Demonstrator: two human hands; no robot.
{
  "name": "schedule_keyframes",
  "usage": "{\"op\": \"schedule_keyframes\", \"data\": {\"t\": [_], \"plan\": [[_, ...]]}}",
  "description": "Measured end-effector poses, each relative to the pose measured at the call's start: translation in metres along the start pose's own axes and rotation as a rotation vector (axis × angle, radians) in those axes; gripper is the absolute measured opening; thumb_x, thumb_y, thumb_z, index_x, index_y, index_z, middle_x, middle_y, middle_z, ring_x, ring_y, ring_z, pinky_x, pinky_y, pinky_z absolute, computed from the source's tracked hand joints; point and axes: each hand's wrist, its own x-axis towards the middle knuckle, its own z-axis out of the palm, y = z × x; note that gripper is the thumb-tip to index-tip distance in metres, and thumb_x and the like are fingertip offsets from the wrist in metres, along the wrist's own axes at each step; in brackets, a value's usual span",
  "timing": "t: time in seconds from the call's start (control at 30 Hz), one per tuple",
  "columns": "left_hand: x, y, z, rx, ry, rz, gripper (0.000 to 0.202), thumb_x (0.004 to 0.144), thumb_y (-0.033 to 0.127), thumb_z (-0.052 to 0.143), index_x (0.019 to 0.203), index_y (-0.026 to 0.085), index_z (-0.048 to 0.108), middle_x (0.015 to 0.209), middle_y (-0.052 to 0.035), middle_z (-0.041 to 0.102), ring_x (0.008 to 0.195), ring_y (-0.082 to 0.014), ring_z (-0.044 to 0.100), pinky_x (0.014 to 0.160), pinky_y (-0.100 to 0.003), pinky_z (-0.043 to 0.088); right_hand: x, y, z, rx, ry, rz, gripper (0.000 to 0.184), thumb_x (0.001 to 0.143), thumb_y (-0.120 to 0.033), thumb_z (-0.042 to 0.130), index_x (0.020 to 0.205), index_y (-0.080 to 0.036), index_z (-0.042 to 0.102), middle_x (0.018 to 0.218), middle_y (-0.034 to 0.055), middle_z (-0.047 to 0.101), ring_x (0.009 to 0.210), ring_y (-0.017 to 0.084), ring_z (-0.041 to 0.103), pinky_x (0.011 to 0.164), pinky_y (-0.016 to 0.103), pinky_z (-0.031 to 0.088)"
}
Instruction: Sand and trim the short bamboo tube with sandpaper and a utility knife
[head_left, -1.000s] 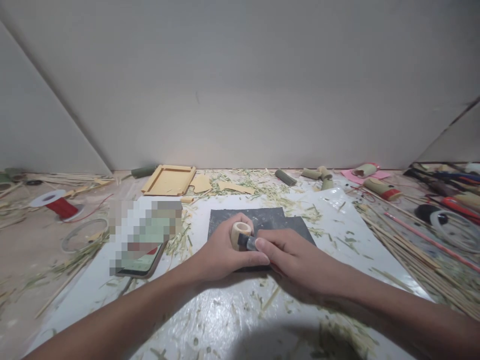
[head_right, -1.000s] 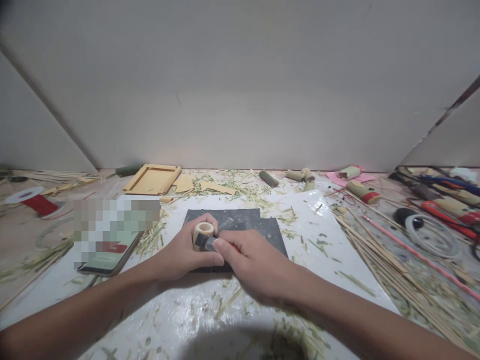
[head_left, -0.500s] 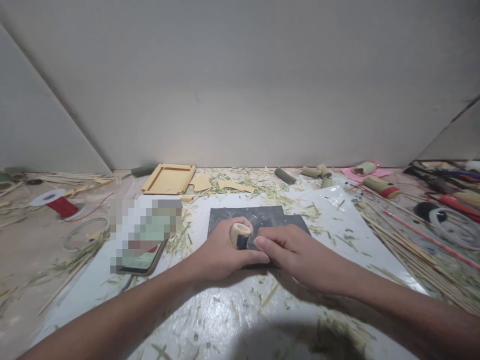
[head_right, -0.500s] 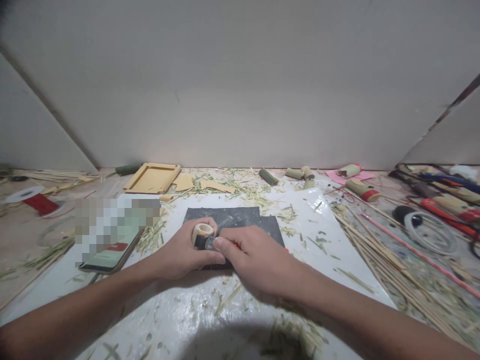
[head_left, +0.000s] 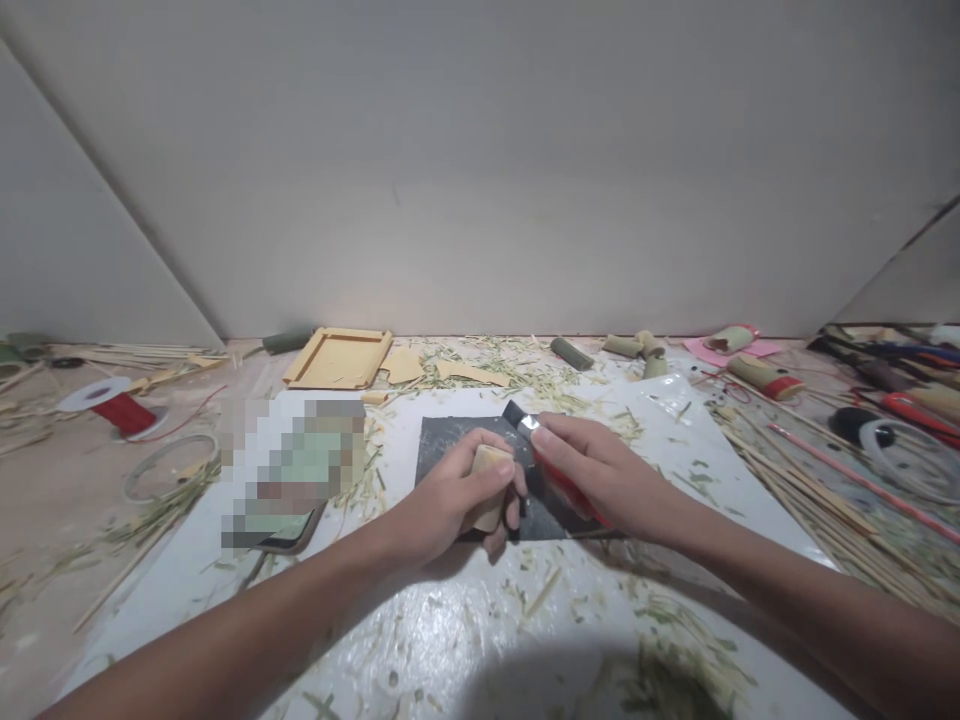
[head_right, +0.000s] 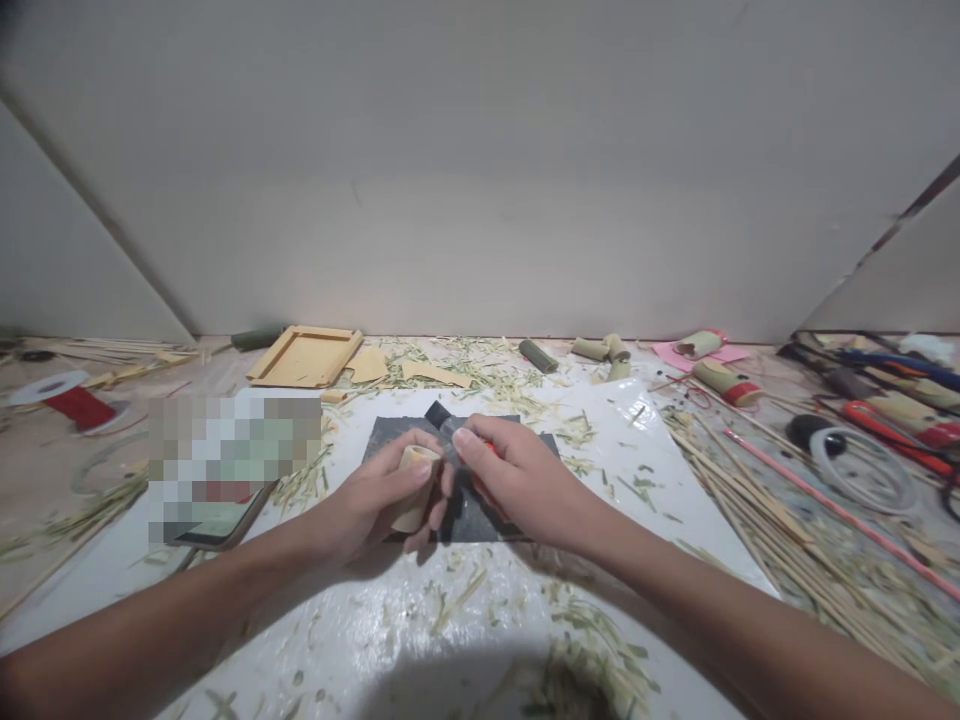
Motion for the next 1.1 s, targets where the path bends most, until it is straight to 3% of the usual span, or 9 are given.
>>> {"op": "schedule_keyframes", "data": {"t": [0.1,0.23,0.33,0.47,0.6,0.73,0.93,1.1], "plan": [[0.001,0.001,0.0,-0.004,0.051,0.024,0.036,0.085,0.046,0.063,0.096,0.023,0.038,0.076,0.0009,0.06,0.053,-0.0119,0.057,0.051,-0.027,0.048,0.002,0.004,-0.003,0.151,-0.028,0.034,0.038,0.093,-0.053,0.045,0.072,-0.021,0.04,0.052,-0.0065,0.045,0.04,0.008,0.04,0.04,0.022,0.03],[0.0,0.006,-0.002,0.031,0.067,0.037,0.04,0.082,0.037,0.069,0.104,0.025,0.038,0.073,0.0042,0.054,0.055,-0.0093,0.053,0.052,-0.022,0.043,0.003,0.006,-0.005,0.186,-0.073,0.045,0.036,0.093,-0.051,0.045,0.072,-0.022,0.037,0.056,-0.0054,0.048,0.042,0.008,0.043,0.041,0.022,0.033],[-0.001,0.01,-0.006,0.076,0.092,0.001,0.042,0.08,0.032,0.072,0.104,0.024,0.038,0.081,0.0027,0.053,0.06,-0.0086,0.053,0.049,-0.019,0.037,0.003,0.005,-0.007,0.014,-0.082,0.095,0.034,0.091,-0.05,0.048,0.075,-0.022,0.038,0.053,-0.0066,0.046,0.043,0.008,0.041,0.041,0.023,0.03],[0.001,0.013,-0.014,0.269,0.114,-0.008,0.036,0.085,0.04,0.063,0.107,0.021,0.042,0.08,-0.0003,0.057,0.058,-0.01,0.052,0.048,-0.021,0.038,0.002,0.003,-0.011,-0.213,0.002,0.053,0.029,0.093,-0.05,0.044,0.085,-0.022,0.042,0.056,-0.007,0.044,0.048,0.01,0.041,0.047,0.024,0.031],[0.002,0.019,-0.016,0.619,0.192,0.053,0.036,0.086,0.037,0.06,0.116,0.018,0.052,0.088,-0.0037,0.059,0.075,-0.0162,0.056,0.062,-0.027,0.046,0.003,0.004,-0.012,-0.37,0.021,-0.068,0.03,0.095,-0.047,0.038,0.081,-0.021,0.045,0.069,-0.0021,0.05,0.062,0.013,0.046,0.056,0.027,0.035],[-0.002,0.029,-0.011,0.922,0.231,0.106,0.025,0.088,0.034,0.055,0.109,0.02,0.055,0.093,-0.0027,0.06,0.083,-0.0179,0.055,0.072,-0.03,0.044,0.002,0.004,-0.009,-0.427,-0.091,-0.094,0.03,0.096,-0.045,0.038,0.084,-0.02,0.05,0.074,0.0002,0.056,0.064,0.014,0.047,0.059,0.028,0.035],[-0.006,0.035,-0.008,1.02,0.213,0.099,0.025,0.087,0.038,0.056,0.103,0.02,0.05,0.09,-0.0013,0.059,0.078,-0.0175,0.054,0.069,-0.029,0.042,-0.001,0.004,-0.004,-0.627,-0.163,-0.099,0.038,0.094,-0.051,0.04,0.07,-0.021,0.042,0.059,-0.0022,0.048,0.054,0.013,0.04,0.055,0.027,0.028],[-0.005,0.036,-0.007,1.149,0.184,0.131,0.021,0.09,0.038,0.053,0.104,0.023,0.057,0.094,-0.0017,0.066,0.081,-0.0191,0.059,0.073,-0.03,0.042,-0.005,0.002,-0.005,-0.735,-0.133,-0.105,0.034,0.092,-0.053,0.039,0.081,-0.022,0.043,0.066,0.0008,0.052,0.058,0.016,0.041,0.055,0.028,0.026]]}}
